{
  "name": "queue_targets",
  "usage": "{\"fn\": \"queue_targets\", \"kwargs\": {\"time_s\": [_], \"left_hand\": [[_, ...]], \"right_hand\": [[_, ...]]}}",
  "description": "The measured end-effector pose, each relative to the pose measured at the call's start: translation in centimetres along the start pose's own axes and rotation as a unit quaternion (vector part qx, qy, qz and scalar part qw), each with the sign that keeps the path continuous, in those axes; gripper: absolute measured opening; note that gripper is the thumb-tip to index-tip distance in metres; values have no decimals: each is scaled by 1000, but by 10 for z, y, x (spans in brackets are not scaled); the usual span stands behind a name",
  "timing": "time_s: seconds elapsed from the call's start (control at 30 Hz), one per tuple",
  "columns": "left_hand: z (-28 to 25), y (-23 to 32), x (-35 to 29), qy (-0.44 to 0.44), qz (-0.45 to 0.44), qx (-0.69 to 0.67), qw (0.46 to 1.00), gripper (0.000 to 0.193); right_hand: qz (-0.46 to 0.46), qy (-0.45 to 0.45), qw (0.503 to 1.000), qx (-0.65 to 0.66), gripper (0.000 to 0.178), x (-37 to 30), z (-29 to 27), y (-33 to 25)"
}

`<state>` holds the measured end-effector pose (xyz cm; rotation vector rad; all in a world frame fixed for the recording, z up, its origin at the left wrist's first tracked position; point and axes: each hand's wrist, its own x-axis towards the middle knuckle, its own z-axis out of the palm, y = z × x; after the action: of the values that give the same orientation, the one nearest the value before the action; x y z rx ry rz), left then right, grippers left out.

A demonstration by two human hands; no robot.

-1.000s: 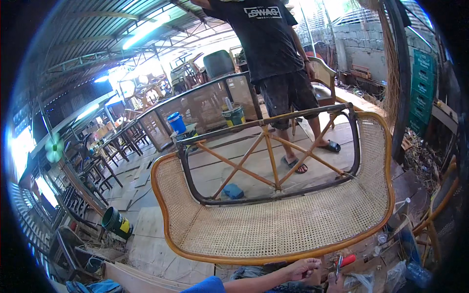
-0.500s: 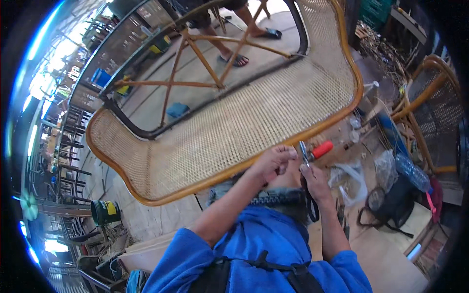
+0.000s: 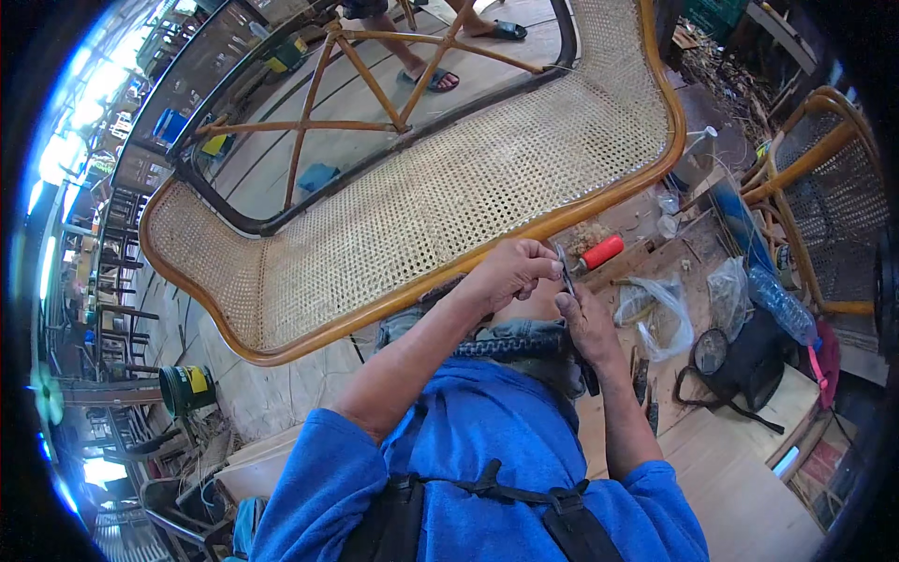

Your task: The person repairs a rattan chair seat by inserting thin wooden dowels into the frame and tapping them in with a hammer. They repeatedly insert dowels along the edge of the seat and secure them to reinforce the woven structure.

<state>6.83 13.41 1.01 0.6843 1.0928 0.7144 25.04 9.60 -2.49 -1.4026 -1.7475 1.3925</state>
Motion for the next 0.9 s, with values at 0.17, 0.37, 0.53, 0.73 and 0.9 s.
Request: {"fn": "queue_targets", "kwargs": {"time_s": [0.17, 0.37, 0.53, 0.73, 0.9], "left_hand": [[4, 1, 0, 1, 12, 24, 1000, 12], [4, -1, 3, 16, 18, 115, 993, 14], [6, -9, 7, -7, 8, 116, 993, 16], [0, -23, 6, -36, -22, -44, 998, 13], [-1, -57, 1, -83, -49, -53, 994, 10]], "right_hand": [[0, 5, 1000, -8, 61, -6, -3, -10], [8, 7, 999, -53, 59, -9, -2, -4], [15, 65, 998, 2, 54, -18, 2, -2], [242, 118, 955, -123, 45, -75, -9, 119], [204, 165, 962, -69, 32, -98, -9, 62]]}}
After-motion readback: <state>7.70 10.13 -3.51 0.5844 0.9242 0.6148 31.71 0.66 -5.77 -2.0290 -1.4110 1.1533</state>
